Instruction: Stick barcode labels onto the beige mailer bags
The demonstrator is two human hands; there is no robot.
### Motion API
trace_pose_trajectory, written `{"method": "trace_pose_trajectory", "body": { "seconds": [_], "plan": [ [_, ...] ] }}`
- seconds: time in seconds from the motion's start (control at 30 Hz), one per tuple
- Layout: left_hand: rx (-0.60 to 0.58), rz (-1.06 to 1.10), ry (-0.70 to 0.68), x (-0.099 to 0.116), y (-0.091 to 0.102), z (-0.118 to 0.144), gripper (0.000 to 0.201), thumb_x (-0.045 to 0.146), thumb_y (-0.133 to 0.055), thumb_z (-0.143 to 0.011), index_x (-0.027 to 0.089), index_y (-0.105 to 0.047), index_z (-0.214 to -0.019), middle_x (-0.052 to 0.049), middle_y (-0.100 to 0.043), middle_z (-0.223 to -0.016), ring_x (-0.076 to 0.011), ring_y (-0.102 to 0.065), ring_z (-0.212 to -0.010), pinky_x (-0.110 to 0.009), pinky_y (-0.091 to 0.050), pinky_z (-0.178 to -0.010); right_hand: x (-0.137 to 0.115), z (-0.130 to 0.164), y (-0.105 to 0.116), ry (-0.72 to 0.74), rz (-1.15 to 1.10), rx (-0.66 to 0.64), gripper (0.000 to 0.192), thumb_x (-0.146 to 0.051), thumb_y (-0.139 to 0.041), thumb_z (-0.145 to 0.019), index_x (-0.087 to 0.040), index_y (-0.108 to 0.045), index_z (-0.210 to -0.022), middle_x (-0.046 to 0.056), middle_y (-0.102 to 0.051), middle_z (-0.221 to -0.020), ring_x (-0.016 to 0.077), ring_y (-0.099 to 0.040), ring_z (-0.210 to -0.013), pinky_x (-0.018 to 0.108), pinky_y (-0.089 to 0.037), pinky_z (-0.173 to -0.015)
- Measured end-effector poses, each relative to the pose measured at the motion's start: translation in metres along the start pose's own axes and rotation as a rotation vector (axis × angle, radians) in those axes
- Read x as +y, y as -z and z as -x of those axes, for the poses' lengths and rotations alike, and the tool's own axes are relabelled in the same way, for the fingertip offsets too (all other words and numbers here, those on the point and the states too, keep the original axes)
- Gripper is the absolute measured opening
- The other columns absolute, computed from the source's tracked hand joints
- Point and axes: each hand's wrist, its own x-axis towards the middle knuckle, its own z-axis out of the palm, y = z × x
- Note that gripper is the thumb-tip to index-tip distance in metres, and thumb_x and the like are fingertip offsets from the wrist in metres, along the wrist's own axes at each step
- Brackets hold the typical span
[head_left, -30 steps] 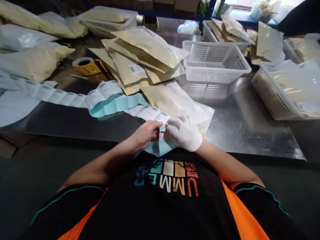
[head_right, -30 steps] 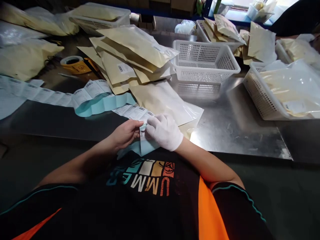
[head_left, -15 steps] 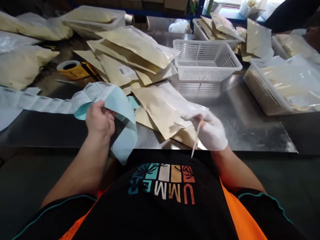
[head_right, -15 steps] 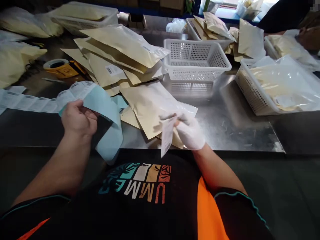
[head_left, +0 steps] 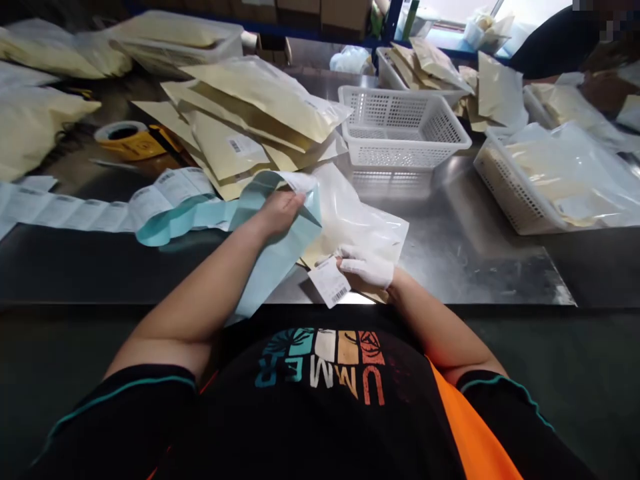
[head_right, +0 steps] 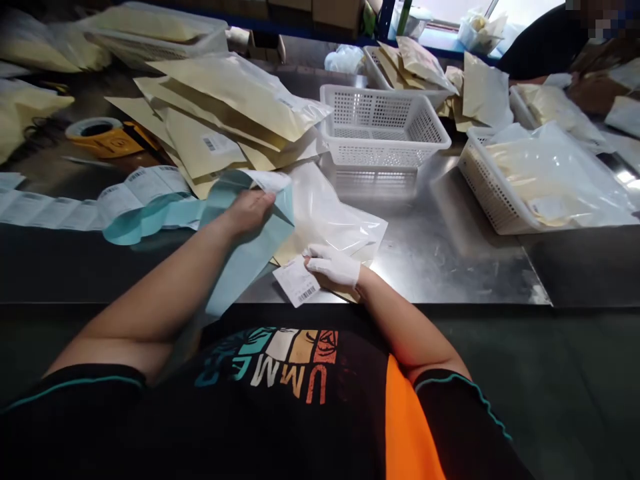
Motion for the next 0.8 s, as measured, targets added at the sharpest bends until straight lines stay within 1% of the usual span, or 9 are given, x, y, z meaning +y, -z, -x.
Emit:
{"method": "trace_pose_trajectory", "body": {
  "seconds": [0.1, 0.2, 0.3, 0.4, 0.5, 0.6, 0.7, 0.73, 0.8],
  "plan": [
    [-0.056, -0.056, 0.055, -0.002, -0.009, 0.011, 0.047, 0.029, -0.052, -0.098, 0.025, -0.042, -0.052, -0.002, -0.045, -0.057, -0.0191, -0.041, -0.063, -0.033, -0.039, -0.074, 0.006, 0.024, 0.017, -0.069, -0.224, 0.052, 0.038, -0.047, -0.083, -0.072, -0.019, -0.06, -0.084, 0.002, -0.068, -0.079, 0.0178, -0.065, -0.074, 0.032, -0.057, -0.071],
    [-0.077, -0.17, 0.088, -0.001, -0.013, 0.041, 0.046, 0.037, -0.049, -0.098, 0.027, -0.041, -0.054, -0.005, -0.046, -0.058, -0.0234, -0.047, -0.067, -0.038, -0.045, -0.084, -0.004, 0.051, 0.045, -0.1, -0.351, 0.211, 0.043, -0.048, -0.085, -0.067, -0.019, -0.065, -0.092, 0.005, -0.073, -0.084, 0.0209, -0.069, -0.073, 0.037, -0.062, -0.072],
    [-0.086, -0.327, 0.066, 0.001, -0.017, 0.081, 0.042, 0.046, -0.044, -0.097, 0.026, -0.046, -0.059, -0.009, -0.052, -0.064, -0.0296, -0.055, -0.078, -0.046, -0.045, -0.097, -0.024, 0.077, 0.074, 0.013, -0.303, 0.429, 0.043, -0.046, -0.082, -0.07, -0.022, -0.067, -0.102, 0.009, -0.078, -0.101, 0.0256, -0.075, -0.088, 0.045, -0.064, -0.082],
    [-0.038, -0.423, 0.012, 0.007, -0.016, 0.114, 0.044, 0.048, -0.041, -0.097, 0.025, -0.049, -0.06, -0.009, -0.054, -0.066, -0.0307, -0.059, -0.083, -0.046, -0.045, -0.1, -0.044, 0.093, 0.088, 0.178, -0.22, 0.61, 0.032, -0.047, -0.072, -0.078, -0.026, -0.064, -0.101, 0.008, -0.077, -0.117, 0.0264, -0.075, -0.097, 0.05, -0.063, -0.088],
    [-0.032, -0.369, 0.03, 0.015, -0.008, 0.129, 0.05, 0.049, -0.045, -0.097, 0.025, -0.044, -0.054, -0.007, -0.046, -0.058, -0.0267, -0.054, -0.069, -0.044, -0.048, -0.087, -0.057, 0.093, 0.081, 0.283, -0.254, 0.69, 0.021, -0.045, -0.064, -0.084, -0.027, -0.059, -0.093, 0.005, -0.075, -0.125, 0.024, -0.074, -0.099, 0.047, -0.063, -0.087],
    [-0.058, -0.275, -0.007, 0.023, -0.001, 0.127, 0.053, 0.05, -0.048, -0.098, 0.025, -0.047, -0.052, -0.007, -0.047, -0.057, -0.0275, -0.058, -0.068, -0.045, -0.052, -0.086, -0.06, 0.076, 0.057, 0.302, -0.335, 0.626, 0.023, -0.047, -0.064, -0.086, -0.026, -0.058, -0.093, 0.007, -0.074, -0.127, 0.0247, -0.073, -0.105, 0.048, -0.064, -0.091],
    [-0.104, -0.169, -0.153, 0.025, -0.007, 0.119, 0.045, 0.051, -0.047, -0.099, 0.02, -0.072, -0.078, -0.016, -0.073, -0.089, -0.0378, -0.069, -0.116, -0.051, -0.05, -0.113, -0.051, 0.052, 0.034, 0.266, -0.351, 0.522, 0.031, -0.053, -0.062, -0.088, -0.025, -0.061, -0.102, 0.011, -0.074, -0.129, 0.0283, -0.071, -0.112, 0.054, -0.064, -0.096],
    [-0.138, -0.147, -0.18, 0.023, -0.011, 0.117, 0.047, 0.051, -0.046, -0.1, 0.017, -0.077, -0.093, -0.019, -0.077, -0.107, -0.0389, -0.063, -0.133, -0.052, -0.044, -0.122, -0.045, 0.044, 0.03, 0.251, -0.357, 0.498, 0.034, -0.053, -0.062, -0.088, -0.025, -0.062, -0.107, 0.011, -0.074, -0.128, 0.0291, -0.071, -0.114, 0.055, -0.064, -0.097],
    [-0.228, -0.142, -0.18, 0.016, -0.02, 0.118, 0.054, 0.051, -0.044, -0.101, 0.012, -0.078, -0.118, -0.021, -0.075, -0.132, -0.0384, -0.054, -0.148, -0.051, -0.037, -0.13, -0.032, 0.033, 0.029, 0.228, -0.368, 0.495, 0.039, -0.053, -0.063, -0.086, -0.024, -0.062, -0.112, 0.012, -0.075, -0.124, 0.0299, -0.07, -0.117, 0.055, -0.063, -0.097]
  ]
}}
